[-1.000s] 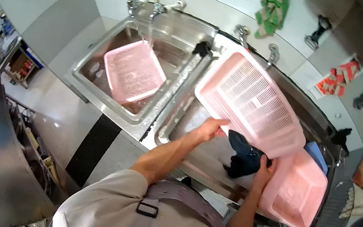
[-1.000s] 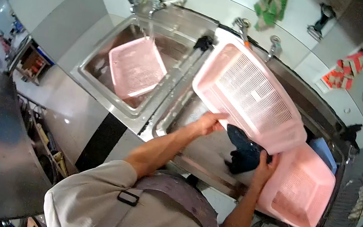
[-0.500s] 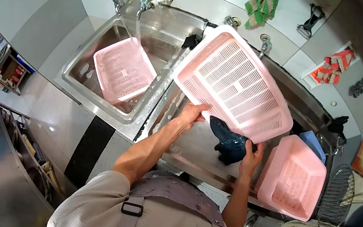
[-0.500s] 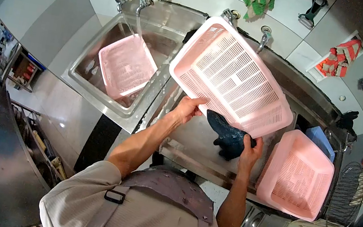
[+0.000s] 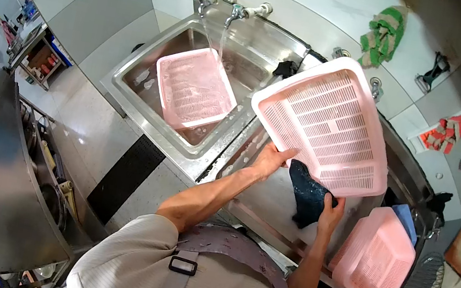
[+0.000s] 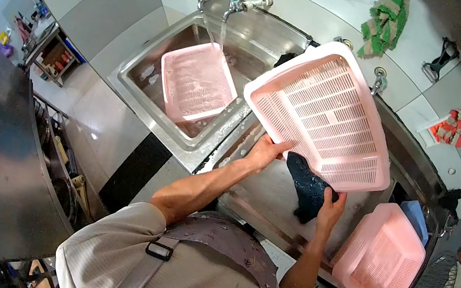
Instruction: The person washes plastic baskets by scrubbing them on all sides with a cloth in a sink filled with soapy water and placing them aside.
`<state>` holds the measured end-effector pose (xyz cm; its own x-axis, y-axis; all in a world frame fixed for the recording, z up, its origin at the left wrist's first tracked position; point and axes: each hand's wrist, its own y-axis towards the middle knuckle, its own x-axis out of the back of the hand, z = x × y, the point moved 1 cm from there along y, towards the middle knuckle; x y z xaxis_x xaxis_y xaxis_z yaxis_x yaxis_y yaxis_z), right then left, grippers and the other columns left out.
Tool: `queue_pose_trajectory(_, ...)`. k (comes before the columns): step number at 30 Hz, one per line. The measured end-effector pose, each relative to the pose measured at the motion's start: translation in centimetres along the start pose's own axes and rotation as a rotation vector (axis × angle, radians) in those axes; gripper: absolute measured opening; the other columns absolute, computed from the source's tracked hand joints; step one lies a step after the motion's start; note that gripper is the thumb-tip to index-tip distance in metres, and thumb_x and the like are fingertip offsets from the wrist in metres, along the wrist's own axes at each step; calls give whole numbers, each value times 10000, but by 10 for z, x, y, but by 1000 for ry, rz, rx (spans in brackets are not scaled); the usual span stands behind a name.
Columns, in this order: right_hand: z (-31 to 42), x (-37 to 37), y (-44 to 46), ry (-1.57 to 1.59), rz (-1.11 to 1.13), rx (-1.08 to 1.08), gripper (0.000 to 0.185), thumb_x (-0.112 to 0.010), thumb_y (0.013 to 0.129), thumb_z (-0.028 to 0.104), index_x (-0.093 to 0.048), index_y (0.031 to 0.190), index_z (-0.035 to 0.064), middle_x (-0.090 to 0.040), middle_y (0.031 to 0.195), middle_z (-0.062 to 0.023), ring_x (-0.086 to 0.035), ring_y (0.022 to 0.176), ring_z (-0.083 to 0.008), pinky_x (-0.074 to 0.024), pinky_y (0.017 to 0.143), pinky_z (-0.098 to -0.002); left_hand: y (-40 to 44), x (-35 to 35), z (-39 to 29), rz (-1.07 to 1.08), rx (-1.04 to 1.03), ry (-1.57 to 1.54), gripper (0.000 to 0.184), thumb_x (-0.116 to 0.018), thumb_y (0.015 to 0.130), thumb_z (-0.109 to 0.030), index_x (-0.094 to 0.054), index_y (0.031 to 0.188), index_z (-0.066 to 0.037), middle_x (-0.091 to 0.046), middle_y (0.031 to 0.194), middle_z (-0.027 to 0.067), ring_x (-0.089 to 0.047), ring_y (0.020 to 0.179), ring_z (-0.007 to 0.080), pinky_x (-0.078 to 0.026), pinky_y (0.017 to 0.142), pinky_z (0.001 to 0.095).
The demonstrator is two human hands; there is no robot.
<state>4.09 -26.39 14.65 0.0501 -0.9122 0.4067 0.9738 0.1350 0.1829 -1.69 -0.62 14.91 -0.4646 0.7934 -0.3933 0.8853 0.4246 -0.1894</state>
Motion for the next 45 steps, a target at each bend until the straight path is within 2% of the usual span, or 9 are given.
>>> queue_pose_trajectory(6,5,-13,13,-59,360,18,333,-659,878,124,-639,1179,-16,-679,1085,-120,-612,1032,-248,-442,956,-349,-10,46,-26,-148,-140,-19,317,-647,921,-158,-602,1144,63,-708,979,140,-679,776,209,-566,661,330)
queue_pose_trajectory(15,-43,-46,5,-257,415,75,236,-668,862,90,-670,1080,0,-694,1072,-149,-651,989,-293,-480,920,-376,-71,179,-125,-560,-247,41,382,-487,956,-189,-520,1152,136,-678,889,200,-662,665,232,-569,519,311)
queue_pose_trajectory(22,-44,-58,-3,-335,405,19,233,-674,856,99,-670,1066,0,-687,1044,-171,-651,996,-319,-492,889,-372,-95,282,-174,-788,-230,120,249,-564,914,-193,-583,887,54,-504,573,32,-444,396,123,-339,346,304)
queue_pose_trajectory(27,-52,-69,-9,-346,402,39,201,-664,853,88,-670,1033,-3,-687,1016,-161,-647,965,-301,-494,875,-370,-32,345,-170,-840,-238,269,224,-633,871,-186,-621,905,35,-528,589,32,-476,420,140,-346,357,317)
queue_pose_trajectory(31,-48,-70,-13,-341,409,21,191,-661,864,108,-661,1014,-10,-676,1037,-177,-636,984,-339,-483,886,-395,20,385,-175,-899,-195,536,305,-661,855,-221,-676,947,70,-668,736,152,-635,569,232,-495,527,383)
queue_pose_trajectory(33,-43,-69,-15,-369,394,-7,187,-658,868,106,-661,1014,-10,-677,1041,-175,-635,987,-335,-482,889,-393,34,382,-184,-1000,-371,951,319,-672,839,-246,-680,973,43,-696,868,236,-689,776,352,-525,726,436)
queue_pose_trajectory(34,-40,-68,-18,-391,389,-36,182,-655,873,105,-660,1015,-9,-677,1044,-174,-634,991,-330,-480,891,-391,43,394,-183,-970,-267,962,308,-630,849,-253,-676,991,17,-683,968,280,-653,951,441,-501,843,485)
queue_pose_trajectory(41,-47,-70,-21,-451,319,-100,171,-667,845,100,-669,984,2,-696,985,-151,-648,932,-300,-492,850,-370,48,400,-158,-999,-25,1314,384,-525,886,-241,-605,1147,28,-650,1094,282,-646,987,455,-506,905,513)
queue_pose_trajectory(45,-53,-76,-18,-457,346,-115,185,-670,851,106,-665,998,-5,-695,994,-158,-643,942,-311,-487,864,-378,57,420,-129,-810,146,1731,605,-574,911,-431,-521,1322,10,-547,1315,250,-537,1221,390,-506,922,507)
